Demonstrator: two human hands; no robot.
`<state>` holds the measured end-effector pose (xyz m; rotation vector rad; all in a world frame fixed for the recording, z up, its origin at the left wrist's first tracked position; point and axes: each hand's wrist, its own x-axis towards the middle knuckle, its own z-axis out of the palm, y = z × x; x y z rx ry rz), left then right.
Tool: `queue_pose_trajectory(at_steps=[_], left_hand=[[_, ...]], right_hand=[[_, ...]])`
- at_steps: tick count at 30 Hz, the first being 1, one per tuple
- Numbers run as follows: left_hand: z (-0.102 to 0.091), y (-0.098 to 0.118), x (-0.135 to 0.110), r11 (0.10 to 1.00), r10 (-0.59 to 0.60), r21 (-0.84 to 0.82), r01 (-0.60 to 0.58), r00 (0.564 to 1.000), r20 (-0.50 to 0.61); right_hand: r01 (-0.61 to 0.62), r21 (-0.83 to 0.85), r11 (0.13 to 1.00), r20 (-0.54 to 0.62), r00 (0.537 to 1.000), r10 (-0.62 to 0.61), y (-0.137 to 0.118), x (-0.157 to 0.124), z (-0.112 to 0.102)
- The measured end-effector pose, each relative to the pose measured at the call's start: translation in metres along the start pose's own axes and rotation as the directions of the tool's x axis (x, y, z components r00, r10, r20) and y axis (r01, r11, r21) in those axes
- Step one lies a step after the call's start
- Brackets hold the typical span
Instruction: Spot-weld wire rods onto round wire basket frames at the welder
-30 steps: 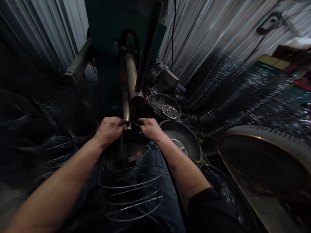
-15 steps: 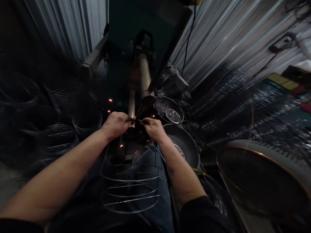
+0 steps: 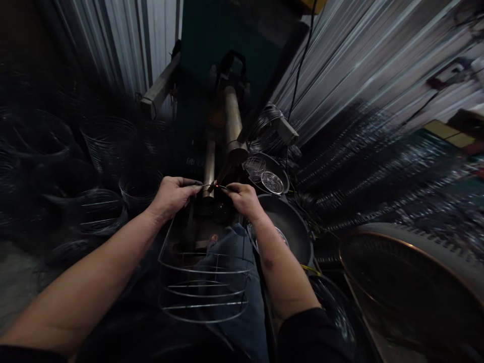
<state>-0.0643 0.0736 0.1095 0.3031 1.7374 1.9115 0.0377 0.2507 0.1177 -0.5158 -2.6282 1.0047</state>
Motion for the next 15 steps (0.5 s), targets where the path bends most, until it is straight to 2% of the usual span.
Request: queue_pose_trajectory(at_steps=[6, 15], left_hand=[[0.001, 0.003, -0.001, 1.000, -0.010, -0.028, 0.010, 1.000, -0.025], [0.004, -0.002, 0.007, 0.999, 0.053, -0.005, -0.053, 0.998, -0.029]], right_hand=[[-0.052, 0.101, 0.994, -0.005, 0.999, 0.053, -0.002, 0.001, 0.001], [-0.084, 0.219, 0.972, -0.052, 0.994, 0.098, 0.009, 0.005, 0.003]])
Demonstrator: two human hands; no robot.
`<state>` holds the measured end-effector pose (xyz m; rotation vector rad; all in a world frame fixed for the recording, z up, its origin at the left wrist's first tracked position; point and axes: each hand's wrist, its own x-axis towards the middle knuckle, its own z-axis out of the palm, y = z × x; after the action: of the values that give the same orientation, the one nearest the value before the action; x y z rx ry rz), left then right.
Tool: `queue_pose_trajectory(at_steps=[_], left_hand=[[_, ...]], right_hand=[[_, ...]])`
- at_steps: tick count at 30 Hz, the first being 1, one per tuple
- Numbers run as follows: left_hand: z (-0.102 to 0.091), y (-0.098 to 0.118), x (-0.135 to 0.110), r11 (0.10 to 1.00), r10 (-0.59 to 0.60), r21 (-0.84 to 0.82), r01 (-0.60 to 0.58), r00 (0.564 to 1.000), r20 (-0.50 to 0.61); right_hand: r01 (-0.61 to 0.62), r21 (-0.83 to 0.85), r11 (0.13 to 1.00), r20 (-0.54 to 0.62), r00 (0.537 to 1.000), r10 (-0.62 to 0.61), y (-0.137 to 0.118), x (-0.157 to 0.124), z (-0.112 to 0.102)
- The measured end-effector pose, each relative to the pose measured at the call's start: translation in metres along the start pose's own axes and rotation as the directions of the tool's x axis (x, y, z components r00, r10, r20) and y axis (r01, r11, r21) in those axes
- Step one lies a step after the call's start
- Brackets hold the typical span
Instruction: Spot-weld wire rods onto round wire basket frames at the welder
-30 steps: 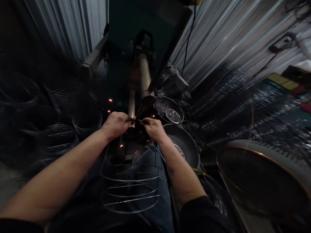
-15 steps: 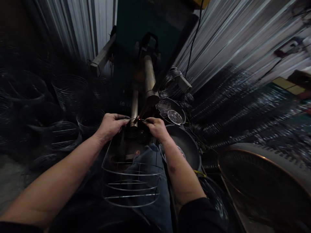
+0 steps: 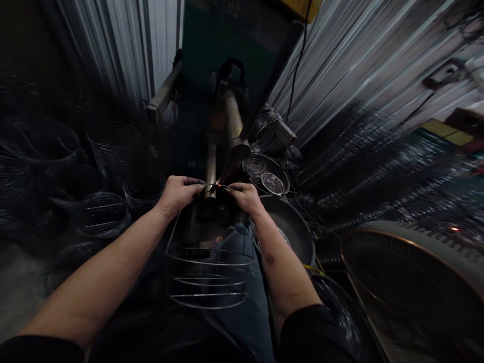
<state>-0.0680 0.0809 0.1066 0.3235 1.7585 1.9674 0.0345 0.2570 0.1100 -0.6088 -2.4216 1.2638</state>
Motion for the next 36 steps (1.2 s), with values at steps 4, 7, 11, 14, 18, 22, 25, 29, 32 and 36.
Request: queue_pose_trajectory(at_steps=[4, 7, 11, 14, 18, 22, 25, 29, 32, 36], left_hand=[[0.001, -0.001, 0.001, 1.000, -0.004, 0.000, 0.004, 1.000, -0.007], [0.001, -0.001, 0.000, 1.000, -0.021, -0.015, 0.021, 1.000, -0.010], [0.001, 0.000, -0.001, 0.997, -0.056, -0.045, 0.055, 0.998, -0.007], [0.002, 0.002, -0.001, 0.996, -0.068, -0.058, 0.068, 0.998, -0.003], [0.000, 0.001, -0.003, 0.996, -0.059, -0.073, 0.057, 0.998, -0.024], [-0.003, 0.002, -0.012, 0.995, -0.061, -0.080, 0.056, 0.996, -0.063], [-0.007, 0.008, -0.022, 0.995, -0.061, -0.079, 0.054, 0.994, -0.087], [-0.011, 0.013, -0.030, 0.995, -0.074, -0.079, 0.066, 0.991, -0.111], [-0.013, 0.012, -0.030, 0.993, -0.084, -0.093, 0.073, 0.990, -0.113], [-0.013, 0.004, -0.022, 0.989, -0.088, -0.129, 0.075, 0.992, -0.093]], right_hand=[[-0.013, 0.040, 0.999, -0.009, 1.000, 0.014, 0.000, 0.002, 0.000], [-0.072, 0.137, 0.988, 0.024, 0.997, 0.069, -0.001, -0.001, -0.002], [-0.241, 0.398, 0.885, 0.073, 0.970, 0.231, 0.002, -0.016, -0.009], [-0.301, 0.496, 0.814, 0.077, 0.949, 0.304, 0.007, -0.027, -0.012], [-0.297, 0.564, 0.771, 0.028, 0.940, 0.341, 0.010, -0.031, -0.006], [-0.261, 0.632, 0.730, -0.027, 0.934, 0.357, 0.010, -0.030, 0.001], [-0.254, 0.659, 0.708, -0.040, 0.928, 0.370, 0.007, -0.031, 0.006], [-0.233, 0.649, 0.724, -0.049, 0.937, 0.345, 0.003, -0.032, 0.011], [-0.242, 0.649, 0.721, -0.044, 0.935, 0.353, 0.001, -0.030, 0.013], [-0.248, 0.649, 0.719, -0.041, 0.933, 0.358, 0.000, -0.028, 0.011]])
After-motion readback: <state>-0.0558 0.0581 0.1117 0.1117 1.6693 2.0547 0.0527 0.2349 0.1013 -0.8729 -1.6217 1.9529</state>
